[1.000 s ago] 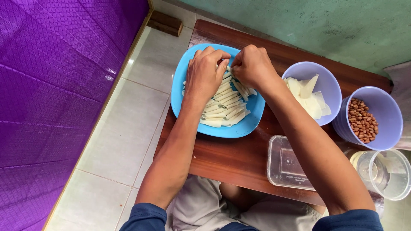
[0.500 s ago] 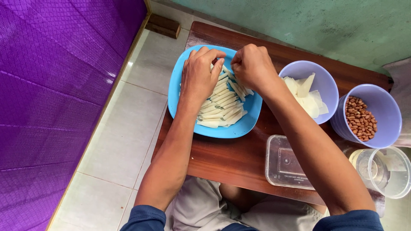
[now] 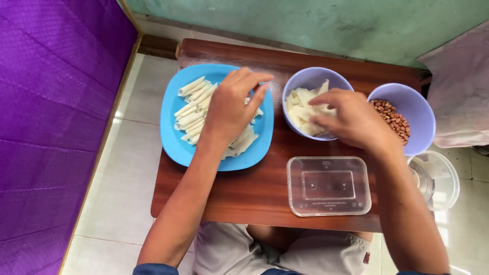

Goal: The person sits at a low table and repeatedly takes thin, square wrappers from a bowl. They place a few peanuts into each wrapper, then roll it into a small cylindrical shape. The finished rolls are placed onto a blue tray.

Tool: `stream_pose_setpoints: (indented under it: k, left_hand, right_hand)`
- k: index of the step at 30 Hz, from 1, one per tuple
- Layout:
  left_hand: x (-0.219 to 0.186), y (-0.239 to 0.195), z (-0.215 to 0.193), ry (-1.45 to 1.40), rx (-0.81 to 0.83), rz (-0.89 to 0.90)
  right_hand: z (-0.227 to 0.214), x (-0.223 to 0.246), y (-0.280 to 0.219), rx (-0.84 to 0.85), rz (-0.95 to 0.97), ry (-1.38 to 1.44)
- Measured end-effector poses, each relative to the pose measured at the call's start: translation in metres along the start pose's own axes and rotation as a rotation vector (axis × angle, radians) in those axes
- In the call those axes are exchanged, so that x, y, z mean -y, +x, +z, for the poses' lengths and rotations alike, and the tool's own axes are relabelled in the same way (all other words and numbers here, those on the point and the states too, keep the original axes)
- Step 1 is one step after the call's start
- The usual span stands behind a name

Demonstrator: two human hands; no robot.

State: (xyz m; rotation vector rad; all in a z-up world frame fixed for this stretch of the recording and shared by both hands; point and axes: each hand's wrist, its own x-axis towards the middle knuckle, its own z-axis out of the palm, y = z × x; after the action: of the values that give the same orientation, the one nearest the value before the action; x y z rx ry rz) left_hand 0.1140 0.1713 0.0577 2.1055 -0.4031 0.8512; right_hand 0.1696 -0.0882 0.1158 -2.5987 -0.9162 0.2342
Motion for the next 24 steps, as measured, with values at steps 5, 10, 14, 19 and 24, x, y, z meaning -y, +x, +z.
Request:
stream_pose_setpoints:
  k: [5,10,14,19,24]
  left_hand:
    - [-0.014,0.028,0.043,-0.152,0.065,-0.04]
    - [-0.009,0.029,0.069,-0.173,0.052,-0.055]
    - [-0.015,0.022,0.064,-0.115,0.079,-0.017]
    - [-0.013,0.015,0.068,-0.043,0.087,0.029]
    - [-0.015,0.012,0.071,-0.042,0.105,0.021]
  right_hand:
    - [0.037,-0.02,0.02,0.068,0.168,-0.18]
    - [0.028,-0.03,0.013,-0.178,0.101,-0.03]
    - [0.024,-0.031,0.0,-0.411,-0.032,0.16]
    - [0.025,-0.039,-0.008,-0.451,-0.165,0.078]
    - [0.027,-0.011,0.006,0.046,-0.199,0.131]
